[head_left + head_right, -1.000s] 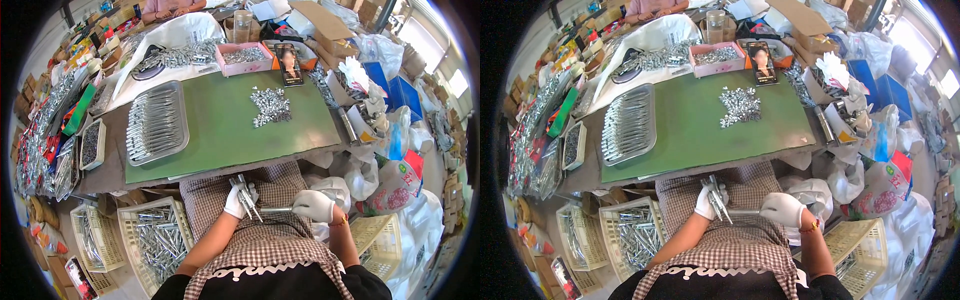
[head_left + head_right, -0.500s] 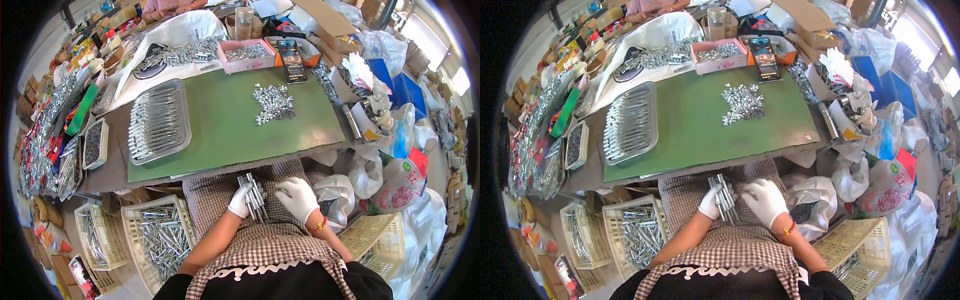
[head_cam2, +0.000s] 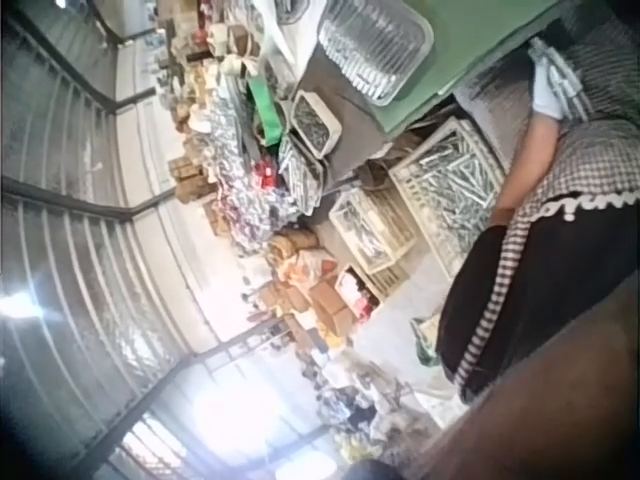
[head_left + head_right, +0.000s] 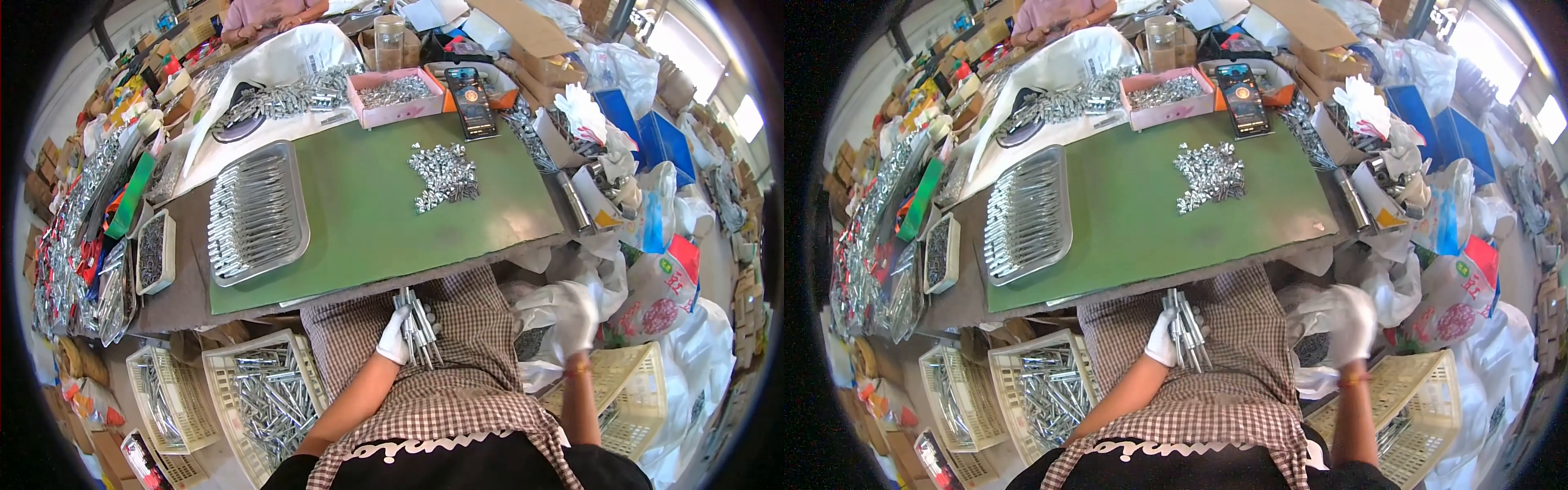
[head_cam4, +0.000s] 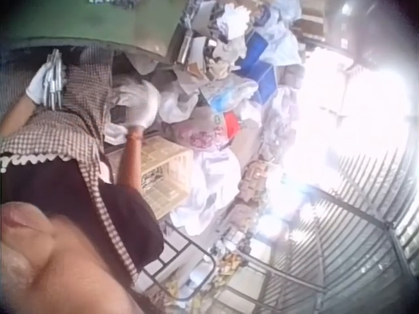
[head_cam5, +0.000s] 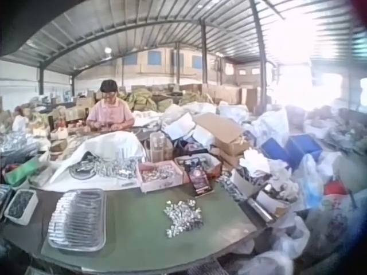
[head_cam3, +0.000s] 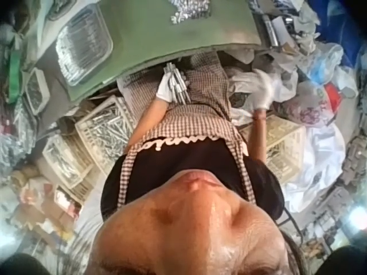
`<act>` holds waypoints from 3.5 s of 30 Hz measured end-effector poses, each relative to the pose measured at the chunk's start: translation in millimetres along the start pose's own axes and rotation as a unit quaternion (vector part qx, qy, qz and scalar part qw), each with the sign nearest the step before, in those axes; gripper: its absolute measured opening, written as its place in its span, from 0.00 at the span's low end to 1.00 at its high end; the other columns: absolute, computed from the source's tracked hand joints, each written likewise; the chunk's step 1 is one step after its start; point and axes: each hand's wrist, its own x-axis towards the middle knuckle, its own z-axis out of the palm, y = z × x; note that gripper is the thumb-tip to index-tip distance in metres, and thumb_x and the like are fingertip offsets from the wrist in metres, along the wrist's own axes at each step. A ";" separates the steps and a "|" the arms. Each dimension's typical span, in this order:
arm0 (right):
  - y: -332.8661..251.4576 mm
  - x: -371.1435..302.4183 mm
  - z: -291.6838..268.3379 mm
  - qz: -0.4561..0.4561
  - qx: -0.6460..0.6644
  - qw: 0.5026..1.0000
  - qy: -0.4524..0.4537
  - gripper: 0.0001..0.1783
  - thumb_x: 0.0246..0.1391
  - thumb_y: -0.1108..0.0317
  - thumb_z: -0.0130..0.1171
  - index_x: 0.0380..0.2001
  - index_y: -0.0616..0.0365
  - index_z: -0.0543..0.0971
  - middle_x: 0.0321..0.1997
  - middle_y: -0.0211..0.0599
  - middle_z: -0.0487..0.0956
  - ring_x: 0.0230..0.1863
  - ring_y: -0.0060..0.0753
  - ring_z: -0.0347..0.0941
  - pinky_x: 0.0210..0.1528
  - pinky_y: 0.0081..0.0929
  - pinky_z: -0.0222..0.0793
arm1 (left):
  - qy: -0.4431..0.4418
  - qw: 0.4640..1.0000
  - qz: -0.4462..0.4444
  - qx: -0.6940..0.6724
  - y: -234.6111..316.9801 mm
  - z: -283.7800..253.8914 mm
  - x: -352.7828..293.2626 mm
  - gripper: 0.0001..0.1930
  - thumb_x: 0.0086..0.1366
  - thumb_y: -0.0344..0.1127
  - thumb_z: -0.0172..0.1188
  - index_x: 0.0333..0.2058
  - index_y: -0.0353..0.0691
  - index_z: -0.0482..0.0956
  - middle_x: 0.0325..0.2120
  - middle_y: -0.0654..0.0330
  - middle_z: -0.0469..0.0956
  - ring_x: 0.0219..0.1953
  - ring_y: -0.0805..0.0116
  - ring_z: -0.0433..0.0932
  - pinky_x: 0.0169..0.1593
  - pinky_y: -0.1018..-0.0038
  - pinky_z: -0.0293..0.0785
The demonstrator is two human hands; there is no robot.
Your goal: The recorder is shown assembling small metal hardware components at a workbench, involving inserting small screws or pins into larger metal tubes.
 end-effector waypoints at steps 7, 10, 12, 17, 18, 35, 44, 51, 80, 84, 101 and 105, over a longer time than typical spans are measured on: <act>218.7 -137.5 -150.9 0.391 -0.136 0.869 0.270 0.15 0.61 0.68 0.52 0.47 0.64 0.79 0.49 0.46 0.80 0.49 0.42 0.76 0.58 0.34 0.67 | -0.027 0.998 0.053 -0.034 5.9 17.1 -10.0 0.16 0.65 0.43 0.56 0.46 0.40 0.76 0.41 0.53 0.80 0.44 0.55 0.79 0.53 0.51 0.78; 305.1 -288.9 -166.1 0.533 -0.284 0.791 0.095 0.22 0.62 0.60 0.51 0.55 0.61 0.76 0.52 0.45 0.79 0.54 0.48 0.74 0.61 0.36 0.65 | -0.033 0.999 0.005 -0.036 -2.2 16.3 5.8 0.16 0.65 0.42 0.56 0.46 0.39 0.76 0.39 0.52 0.81 0.43 0.54 0.80 0.53 0.53 0.78; 288.2 -320.2 -100.3 0.407 0.196 0.822 0.348 0.28 0.63 0.52 0.51 0.61 0.56 0.69 0.57 0.38 0.77 0.55 0.44 0.72 0.60 0.36 0.67 | -0.017 0.999 -0.015 -0.025 -0.2 13.7 0.9 0.16 0.66 0.42 0.55 0.46 0.38 0.77 0.37 0.50 0.81 0.41 0.53 0.82 0.52 0.55 0.79; 288.1 -321.1 -90.9 0.436 0.239 0.805 0.324 0.28 0.63 0.52 0.52 0.60 0.56 0.70 0.56 0.38 0.77 0.54 0.44 0.72 0.60 0.36 0.67 | -0.005 0.999 -0.049 0.012 2.0 11.7 1.0 0.17 0.63 0.41 0.57 0.46 0.36 0.76 0.39 0.50 0.80 0.42 0.54 0.81 0.53 0.51 0.78; 285.6 -322.0 -86.3 0.444 0.250 0.799 0.320 0.28 0.63 0.52 0.52 0.60 0.56 0.70 0.56 0.38 0.77 0.54 0.44 0.72 0.60 0.36 0.67 | -0.012 0.998 -0.057 0.022 3.1 10.0 0.1 0.17 0.63 0.41 0.57 0.47 0.37 0.76 0.39 0.51 0.80 0.42 0.54 0.81 0.54 0.51 0.77; 259.5 -309.7 -98.0 0.549 0.386 0.699 0.249 0.26 0.62 0.53 0.53 0.58 0.56 0.72 0.53 0.37 0.78 0.51 0.42 0.73 0.58 0.36 0.69 | -0.034 0.994 -0.099 0.031 -0.7 3.9 2.4 0.16 0.65 0.35 0.56 0.50 0.39 0.74 0.44 0.50 0.79 0.48 0.50 0.79 0.58 0.42 0.72; 282.2 -272.4 -165.2 0.463 -0.187 0.860 0.105 0.21 0.60 0.59 0.56 0.52 0.59 0.77 0.47 0.38 0.81 0.47 0.40 0.75 0.55 0.36 0.70 | -0.033 0.993 -0.105 0.042 -4.4 9.5 4.9 0.16 0.65 0.34 0.55 0.50 0.40 0.74 0.43 0.50 0.80 0.47 0.49 0.80 0.55 0.42 0.74; 157.8 -32.5 -208.7 0.239 -0.210 0.909 0.268 0.18 0.62 0.67 0.55 0.52 0.64 0.77 0.49 0.44 0.80 0.49 0.35 0.76 0.55 0.32 0.68 | -0.051 0.994 -0.082 0.051 -0.7 13.4 -0.4 0.16 0.65 0.35 0.56 0.51 0.41 0.73 0.43 0.50 0.79 0.47 0.49 0.80 0.54 0.43 0.75; -154.8 6.0 155.1 -0.050 0.262 0.867 -0.420 0.18 0.56 0.58 0.59 0.47 0.54 0.79 0.38 0.43 0.81 0.37 0.39 0.80 0.42 0.32 0.76 | 0.006 0.969 0.156 0.191 17.2 38.0 -65.0 0.23 0.63 0.28 0.56 0.57 0.39 0.66 0.48 0.56 0.76 0.49 0.64 0.79 0.48 0.66 0.80; -161.8 14.0 128.5 -0.057 0.277 0.877 -0.388 0.19 0.53 0.61 0.63 0.47 0.55 0.79 0.44 0.43 0.79 0.42 0.41 0.78 0.48 0.33 0.74 | 0.018 0.936 0.251 0.245 17.0 51.8 -71.1 0.29 0.59 0.27 0.61 0.59 0.38 0.64 0.46 0.58 0.75 0.47 0.66 0.78 0.46 0.70 0.80; -219.2 142.9 72.4 -0.225 0.488 0.820 -0.198 0.47 0.33 0.60 0.74 0.60 0.61 0.68 0.51 0.48 0.76 0.52 0.51 0.74 0.58 0.39 0.67 | 0.037 0.684 0.519 0.511 84.5 236.2 -39.1 0.40 0.51 0.34 0.72 0.60 0.34 0.61 0.48 0.55 0.74 0.48 0.64 0.76 0.50 0.69 0.77; -221.1 159.6 97.8 -0.280 0.481 0.796 -0.237 0.45 0.32 0.61 0.74 0.58 0.60 0.70 0.47 0.44 0.78 0.48 0.50 0.75 0.52 0.40 0.70 | 0.104 0.679 0.509 0.519 91.4 240.0 -26.8 0.38 0.52 0.33 0.70 0.60 0.34 0.61 0.47 0.55 0.74 0.48 0.64 0.77 0.49 0.69 0.78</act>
